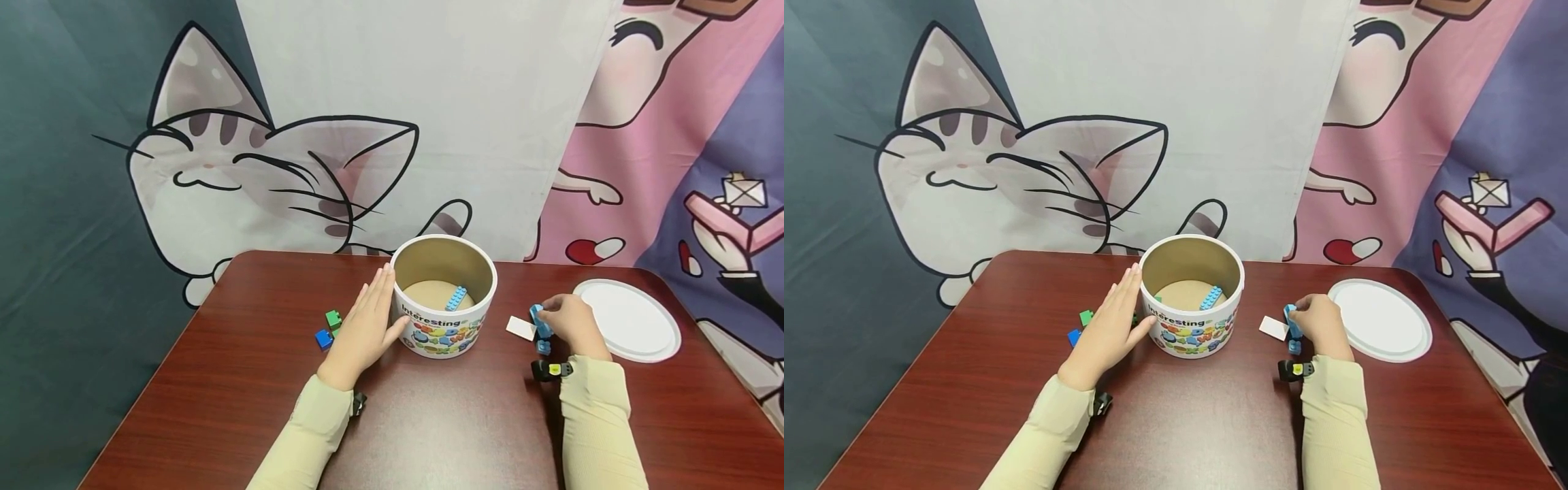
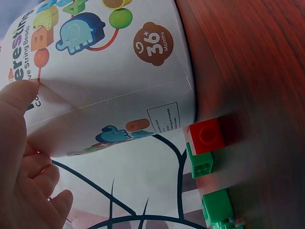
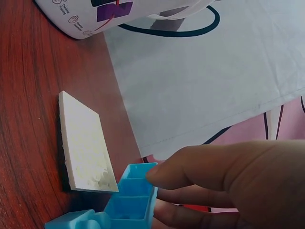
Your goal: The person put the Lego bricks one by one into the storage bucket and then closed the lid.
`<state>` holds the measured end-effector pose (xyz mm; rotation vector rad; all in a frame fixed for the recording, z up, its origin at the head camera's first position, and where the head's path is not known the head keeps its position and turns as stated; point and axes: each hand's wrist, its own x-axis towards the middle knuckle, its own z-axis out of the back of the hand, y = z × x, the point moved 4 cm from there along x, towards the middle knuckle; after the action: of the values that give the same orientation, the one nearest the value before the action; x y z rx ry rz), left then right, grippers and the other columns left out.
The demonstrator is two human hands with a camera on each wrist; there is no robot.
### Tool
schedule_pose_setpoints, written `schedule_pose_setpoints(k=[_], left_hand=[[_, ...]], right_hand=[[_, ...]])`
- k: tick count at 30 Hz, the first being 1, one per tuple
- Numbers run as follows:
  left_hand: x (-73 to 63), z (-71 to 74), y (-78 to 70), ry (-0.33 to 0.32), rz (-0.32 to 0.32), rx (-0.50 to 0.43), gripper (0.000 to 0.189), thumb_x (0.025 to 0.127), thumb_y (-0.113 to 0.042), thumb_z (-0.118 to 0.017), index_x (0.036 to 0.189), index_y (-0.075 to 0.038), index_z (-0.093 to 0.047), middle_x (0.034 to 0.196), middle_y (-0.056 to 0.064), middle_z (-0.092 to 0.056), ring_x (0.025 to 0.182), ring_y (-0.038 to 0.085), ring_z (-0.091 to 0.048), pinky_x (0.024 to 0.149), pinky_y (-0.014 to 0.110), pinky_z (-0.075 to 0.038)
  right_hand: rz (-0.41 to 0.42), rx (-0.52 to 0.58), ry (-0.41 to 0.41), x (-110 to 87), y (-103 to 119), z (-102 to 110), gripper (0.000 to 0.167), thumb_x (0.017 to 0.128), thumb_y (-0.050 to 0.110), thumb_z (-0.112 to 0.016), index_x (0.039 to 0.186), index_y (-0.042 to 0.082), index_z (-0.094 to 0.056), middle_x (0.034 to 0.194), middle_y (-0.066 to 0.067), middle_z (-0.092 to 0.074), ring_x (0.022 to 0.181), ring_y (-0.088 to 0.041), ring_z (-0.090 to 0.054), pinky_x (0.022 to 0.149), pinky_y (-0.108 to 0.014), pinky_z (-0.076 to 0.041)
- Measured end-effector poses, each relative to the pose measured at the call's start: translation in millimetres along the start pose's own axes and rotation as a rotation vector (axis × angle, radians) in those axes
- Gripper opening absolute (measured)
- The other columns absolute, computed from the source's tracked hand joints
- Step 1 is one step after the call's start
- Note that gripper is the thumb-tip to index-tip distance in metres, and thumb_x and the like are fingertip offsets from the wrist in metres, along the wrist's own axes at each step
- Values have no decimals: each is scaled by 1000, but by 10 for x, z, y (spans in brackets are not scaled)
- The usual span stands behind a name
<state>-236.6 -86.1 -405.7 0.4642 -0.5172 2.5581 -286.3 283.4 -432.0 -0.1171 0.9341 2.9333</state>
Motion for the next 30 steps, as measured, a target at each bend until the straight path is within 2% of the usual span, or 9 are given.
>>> schedule_pose_setpoints(k=[6, 11, 14, 20, 30], left_hand=[[-1, 4, -8, -5, -1, -1, 84, 100, -36, -64, 159, 2, -20, 167, 15, -18, 155, 25, -15, 122, 47, -22], [0, 5, -8, -8, -6, -1, 83, 100, -35, -65, 159, 3, -20, 167, 16, -19, 154, 26, -17, 121, 50, -25], [0, 4, -4, -11, -8, 1, 83, 100, -35, -65, 159, 3, -21, 167, 16, -20, 154, 27, -18, 120, 52, -27], [-5, 11, -5, -5, -2, 2, 84, 100, -36, -65, 159, 3, -20, 167, 15, -19, 154, 26, -17, 121, 49, -24], [-2, 12, -5, -11, -11, 8, 84, 100, -36, -65, 159, 4, -21, 167, 16, -20, 154, 26, -17, 121, 50, -24]], right_hand=[[-20, 29, -37, -15, 8, 23, 37, 95, 16, -63, 118, -14, -63, 113, -35, -63, 92, -40, -60, 78, -50, -54], [7, 36, -102, -26, 67, 47, 37, 94, 14, -64, 118, -14, -64, 111, -32, -66, 90, -38, -61, 69, -37, -52], [38, 43, -155, -36, 139, 63, 36, 93, 13, -66, 118, -13, -65, 106, -30, -68, 90, -38, -63, 67, -33, -50], [99, 65, -261, -63, 300, 99, 34, 92, 11, -65, 117, -11, -66, 101, -28, -70, 90, -39, -65, 71, -38, -49], [146, 139, -387, -101, 544, 76, 34, 94, 11, -63, 123, -6, -65, 110, -29, -70, 97, -42, -67, 84, -52, -53]])
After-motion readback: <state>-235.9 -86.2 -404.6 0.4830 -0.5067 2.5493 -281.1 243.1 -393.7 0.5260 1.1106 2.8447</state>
